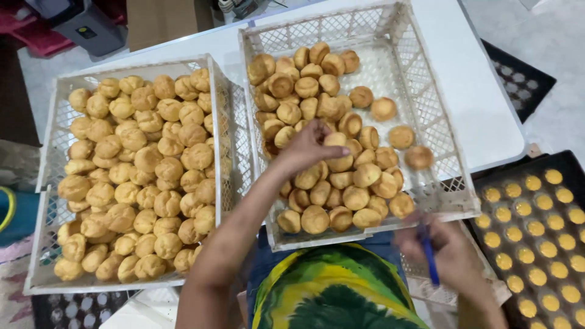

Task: Cutting a slit in small pastries using scissors to prepare them for filling

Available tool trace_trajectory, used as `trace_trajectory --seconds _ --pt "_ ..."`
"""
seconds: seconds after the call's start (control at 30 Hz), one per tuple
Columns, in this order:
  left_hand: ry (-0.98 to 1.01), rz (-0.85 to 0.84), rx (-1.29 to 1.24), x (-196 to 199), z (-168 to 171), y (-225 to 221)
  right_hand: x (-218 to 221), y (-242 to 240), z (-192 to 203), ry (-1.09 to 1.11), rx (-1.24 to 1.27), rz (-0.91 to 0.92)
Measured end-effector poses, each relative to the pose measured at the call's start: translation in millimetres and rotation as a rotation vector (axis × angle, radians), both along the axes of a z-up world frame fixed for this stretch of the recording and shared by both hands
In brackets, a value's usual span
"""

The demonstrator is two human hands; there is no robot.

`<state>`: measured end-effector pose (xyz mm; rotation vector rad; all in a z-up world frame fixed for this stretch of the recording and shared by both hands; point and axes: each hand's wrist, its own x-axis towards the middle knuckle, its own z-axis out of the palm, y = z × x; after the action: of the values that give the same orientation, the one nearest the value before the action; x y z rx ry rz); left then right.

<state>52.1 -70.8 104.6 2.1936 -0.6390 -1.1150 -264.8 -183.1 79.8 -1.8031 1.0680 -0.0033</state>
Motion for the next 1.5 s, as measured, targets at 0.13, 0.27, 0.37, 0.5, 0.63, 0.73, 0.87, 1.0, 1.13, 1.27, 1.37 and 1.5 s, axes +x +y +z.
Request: trace_trajectory --seconds 0.13,0.27,0.37,0.5,0.63,0.73,0.87,1.0,1.13,1.27,1.37,1.5 --pt "0.585 0.433 -0.677 -27 -46 40 -23 43 -96 -0.380 1.159 -0.095" --pt "0.925 0.884 -1.260 -46 -83 54 14 89 -57 -0.488 1.010 0.289" --pt "0.940 0.895 -1.262 -41 -93 68 38 92 -26 -0.524 0.789 0.567" --pt "1.025 0.939 -1.298 -42 -70 80 42 97 -23 -0.445 0.824 0.502" --pt "1.024 1.000 -1.267 -47 -64 79 47 100 -17 -0.412 0.842 0.529" --pt "1.065 1.002 -1.292 -52 -65 78 50 99 -22 -0.420 0.831 0.536" --pt "1.232 1.008 -1.346 -70 -64 81 47 102 -26 -0.419 0.762 0.486" --pt "1.264 1.101 -1.399 -76 -61 82 46 101 -15 -0.402 0.722 0.505" --pt "1.259 1.126 -1.428 -71 -62 86 40 99 -17 -0.370 0.745 0.568" --pt "1.203 1.094 -1.417 -70 -56 87 41 99 -14 -0.410 0.766 0.564" --pt "1.168 1.075 -1.395 -74 -54 88 41 98 -18 -0.419 0.720 0.590" --pt "1.274 1.037 -1.300 -90 -50 84 41 98 -26 -0.435 0.745 0.549"
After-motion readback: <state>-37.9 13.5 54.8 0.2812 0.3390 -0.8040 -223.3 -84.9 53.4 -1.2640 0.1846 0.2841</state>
